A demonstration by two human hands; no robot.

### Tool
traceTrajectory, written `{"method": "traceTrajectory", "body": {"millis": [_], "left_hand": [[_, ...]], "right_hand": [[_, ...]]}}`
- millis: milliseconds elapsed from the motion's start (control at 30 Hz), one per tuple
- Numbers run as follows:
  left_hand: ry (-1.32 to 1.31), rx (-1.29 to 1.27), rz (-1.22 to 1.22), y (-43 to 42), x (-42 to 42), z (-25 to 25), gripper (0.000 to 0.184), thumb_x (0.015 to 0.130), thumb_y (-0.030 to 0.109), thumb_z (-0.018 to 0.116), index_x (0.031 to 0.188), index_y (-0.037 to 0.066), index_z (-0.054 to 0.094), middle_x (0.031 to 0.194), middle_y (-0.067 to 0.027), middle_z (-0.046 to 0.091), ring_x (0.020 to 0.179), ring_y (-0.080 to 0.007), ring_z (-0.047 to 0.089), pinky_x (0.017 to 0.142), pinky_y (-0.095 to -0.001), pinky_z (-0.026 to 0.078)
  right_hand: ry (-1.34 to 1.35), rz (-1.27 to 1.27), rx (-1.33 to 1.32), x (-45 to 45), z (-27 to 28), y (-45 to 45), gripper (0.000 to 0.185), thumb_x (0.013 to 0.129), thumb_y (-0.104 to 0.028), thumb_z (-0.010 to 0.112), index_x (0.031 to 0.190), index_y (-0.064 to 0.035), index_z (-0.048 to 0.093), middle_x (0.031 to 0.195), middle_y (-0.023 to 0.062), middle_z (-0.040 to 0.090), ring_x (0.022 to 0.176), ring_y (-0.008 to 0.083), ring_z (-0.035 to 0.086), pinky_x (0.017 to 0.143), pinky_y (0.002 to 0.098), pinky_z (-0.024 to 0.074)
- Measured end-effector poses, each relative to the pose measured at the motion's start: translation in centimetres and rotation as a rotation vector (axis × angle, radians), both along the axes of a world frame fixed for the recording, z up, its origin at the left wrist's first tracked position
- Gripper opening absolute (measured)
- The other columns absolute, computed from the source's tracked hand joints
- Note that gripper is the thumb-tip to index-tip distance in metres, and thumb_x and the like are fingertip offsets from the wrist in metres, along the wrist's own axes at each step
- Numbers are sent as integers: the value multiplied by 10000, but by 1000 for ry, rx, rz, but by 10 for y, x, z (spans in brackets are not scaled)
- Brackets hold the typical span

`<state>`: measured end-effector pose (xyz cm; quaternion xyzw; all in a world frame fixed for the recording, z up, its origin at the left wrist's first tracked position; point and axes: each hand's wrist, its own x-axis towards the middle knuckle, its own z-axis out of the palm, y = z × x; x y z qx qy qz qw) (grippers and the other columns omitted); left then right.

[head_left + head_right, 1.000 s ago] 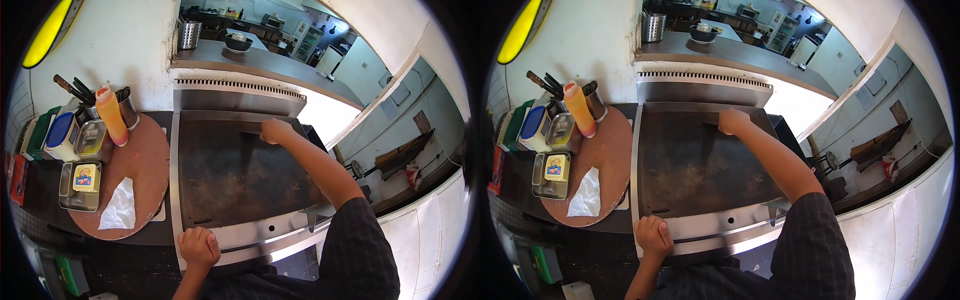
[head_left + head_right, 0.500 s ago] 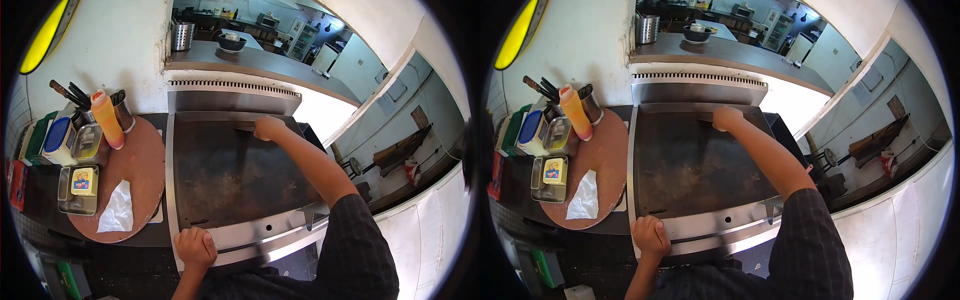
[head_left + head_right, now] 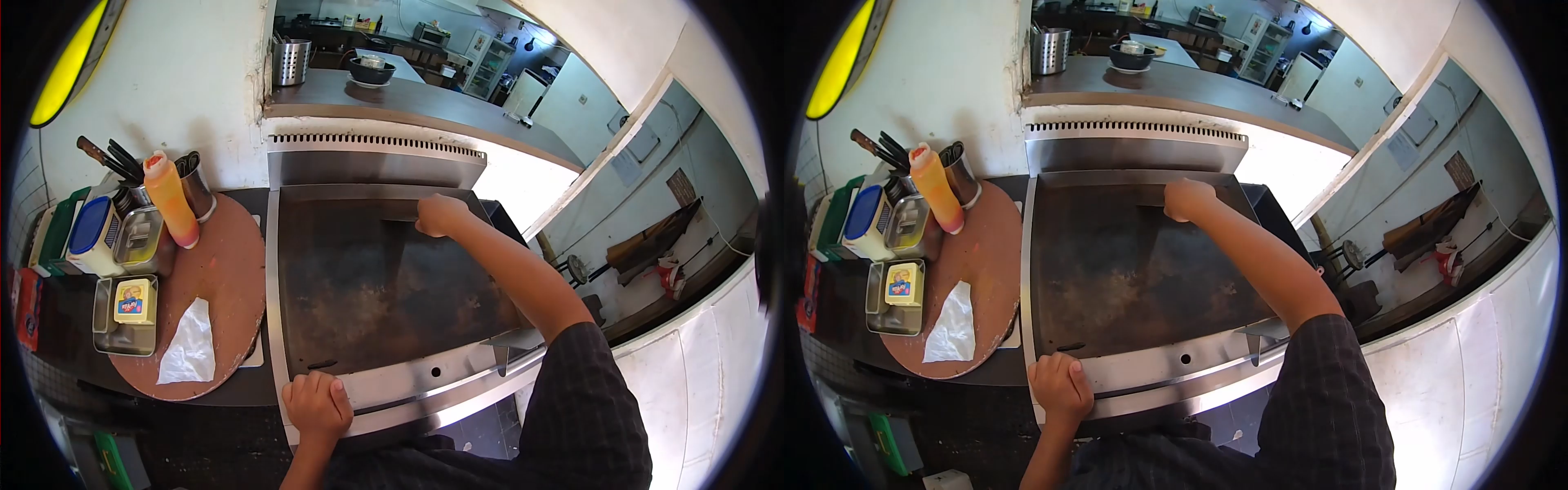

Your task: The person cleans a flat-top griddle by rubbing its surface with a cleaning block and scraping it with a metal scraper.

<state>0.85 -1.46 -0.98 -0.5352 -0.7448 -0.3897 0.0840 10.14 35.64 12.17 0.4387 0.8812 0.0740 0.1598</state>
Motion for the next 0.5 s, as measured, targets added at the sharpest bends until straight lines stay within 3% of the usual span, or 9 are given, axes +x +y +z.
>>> {"method": "traceTrajectory", "body": {"millis": [200, 500], "left_hand": [[-9, -53, 14, 1, 0, -1, 223, 941, 209, 514, 759, 105, 587, 773, -61, 554, 707, -263, 449, 736, -387, 350], [39, -51, 13, 0, 1, 0, 213, 939, 202, 524, 764, 101, 591, 772, -63, 553, 708, -265, 451, 729, -389, 348]], "right_hand": [[33, 58, -35, -7, -26, 37, 303, 899, -229, 560, 997, -23, 760, 991, 153, 760, 862, 383, 717, 717, 487, 560], [50, -26, 22, -3, -17, 7, 302, 899, -230, 559, 986, -26, 764, 991, 148, 762, 873, 377, 717, 719, 484, 559]]}}
